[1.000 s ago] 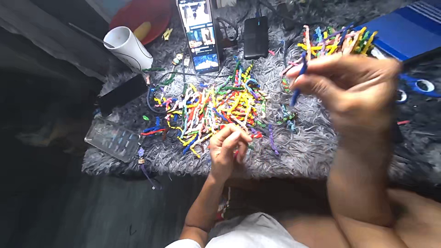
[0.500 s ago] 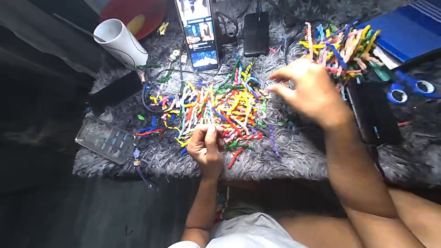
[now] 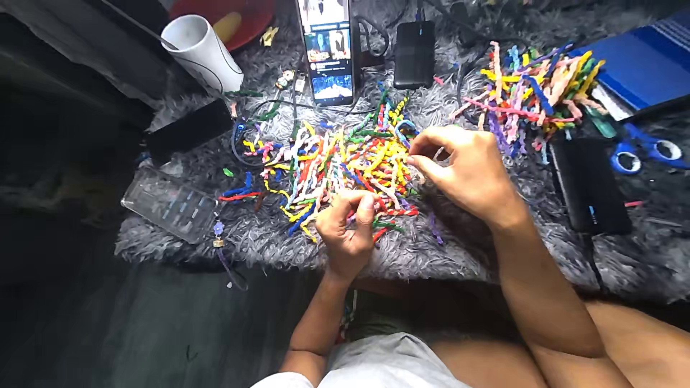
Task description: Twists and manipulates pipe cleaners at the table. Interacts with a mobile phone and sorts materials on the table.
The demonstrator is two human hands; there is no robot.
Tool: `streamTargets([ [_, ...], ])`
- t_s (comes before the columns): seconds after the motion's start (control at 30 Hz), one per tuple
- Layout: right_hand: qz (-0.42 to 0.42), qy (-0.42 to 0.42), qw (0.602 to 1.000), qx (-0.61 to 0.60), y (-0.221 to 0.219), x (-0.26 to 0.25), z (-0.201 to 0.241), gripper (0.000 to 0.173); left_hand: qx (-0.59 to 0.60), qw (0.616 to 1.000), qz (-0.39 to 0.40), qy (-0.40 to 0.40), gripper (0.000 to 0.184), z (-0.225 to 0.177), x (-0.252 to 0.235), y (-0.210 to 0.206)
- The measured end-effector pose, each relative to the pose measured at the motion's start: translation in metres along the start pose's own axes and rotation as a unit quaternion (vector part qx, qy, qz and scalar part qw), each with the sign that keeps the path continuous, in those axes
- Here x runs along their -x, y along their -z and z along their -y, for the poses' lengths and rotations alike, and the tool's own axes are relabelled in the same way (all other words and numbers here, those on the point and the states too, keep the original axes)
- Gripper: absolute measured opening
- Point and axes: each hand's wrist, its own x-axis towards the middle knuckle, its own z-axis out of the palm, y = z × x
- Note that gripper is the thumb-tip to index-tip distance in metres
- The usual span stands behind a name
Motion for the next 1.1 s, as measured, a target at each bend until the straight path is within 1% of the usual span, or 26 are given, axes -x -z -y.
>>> streamTargets([
  [0.07, 0.005, -0.025, 0.999, 0.023, -0.004, 0.000, 0.000, 0.015, -0.020, 0.999, 0.020, -0.024, 0.022, 0.001, -0.001, -0.003],
  [0.13, 0.034, -0.051, 0.998, 0.026, -0.017, -0.009, -0.008, 0.023, -0.044, 0.998, 0.033, -0.038, 0.023, 0.001, -0.002, -0.006],
  [0.17, 0.049, -0.052, 0.997, 0.019, -0.024, -0.013, -0.014, 0.024, -0.055, 0.997, 0.038, -0.042, 0.022, 0.000, -0.003, -0.007],
  [0.27, 0.056, -0.014, 0.998, -0.010, -0.038, -0.017, -0.023, 0.013, -0.084, 0.994, 0.059, -0.043, 0.022, -0.001, -0.005, -0.010],
  [0.33, 0.032, -0.004, 0.999, -0.027, -0.034, -0.015, -0.022, 0.010, -0.113, 0.990, 0.076, -0.041, 0.021, -0.002, -0.007, -0.012],
  [0.43, -0.020, 0.000, 0.999, -0.040, -0.020, -0.010, -0.012, 0.010, -0.149, 0.984, 0.093, -0.035, 0.024, -0.001, -0.008, -0.013],
  [0.53, -0.047, 0.023, 0.998, -0.018, -0.008, -0.001, -0.002, 0.013, -0.170, 0.980, 0.099, -0.034, 0.029, 0.001, -0.008, -0.014],
  [0.67, -0.076, 0.048, 0.996, 0.029, -0.004, 0.009, 0.008, 0.010, -0.196, 0.973, 0.112, -0.043, 0.034, 0.001, -0.012, -0.017],
  [0.73, -0.090, 0.053, 0.994, 0.044, -0.001, 0.010, 0.017, 0.012, -0.190, 0.974, 0.119, -0.042, 0.039, 0.000, -0.016, -0.019],
  [0.8, -0.107, 0.067, 0.991, 0.039, 0.002, 0.013, 0.028, 0.014, -0.150, 0.979, 0.131, -0.042, 0.040, -0.003, -0.020, -0.022],
  [0.87, -0.134, 0.095, 0.986, 0.026, 0.003, 0.017, 0.037, 0.016, -0.078, 0.988, 0.128, -0.043, 0.032, -0.006, -0.021, -0.024],
  [0.9, -0.146, 0.109, 0.983, 0.021, 0.004, 0.019, 0.039, 0.016, -0.045, 0.992, 0.111, -0.047, 0.026, -0.008, -0.020, -0.026],
  [0.97, -0.159, 0.126, 0.979, 0.004, 0.007, 0.023, 0.043, 0.016, -0.015, 0.995, 0.089, -0.052, 0.018, -0.013, -0.019, -0.027],
  [1.03, -0.164, 0.132, 0.977, -0.044, 0.008, 0.026, 0.045, 0.018, -0.001, 0.994, 0.092, -0.050, 0.018, -0.020, -0.019, -0.024],
  [1.1, -0.161, 0.137, 0.968, -0.136, 0.003, 0.026, 0.044, 0.022, 0.011, 0.995, 0.092, -0.032, 0.017, -0.027, -0.019, -0.021],
])
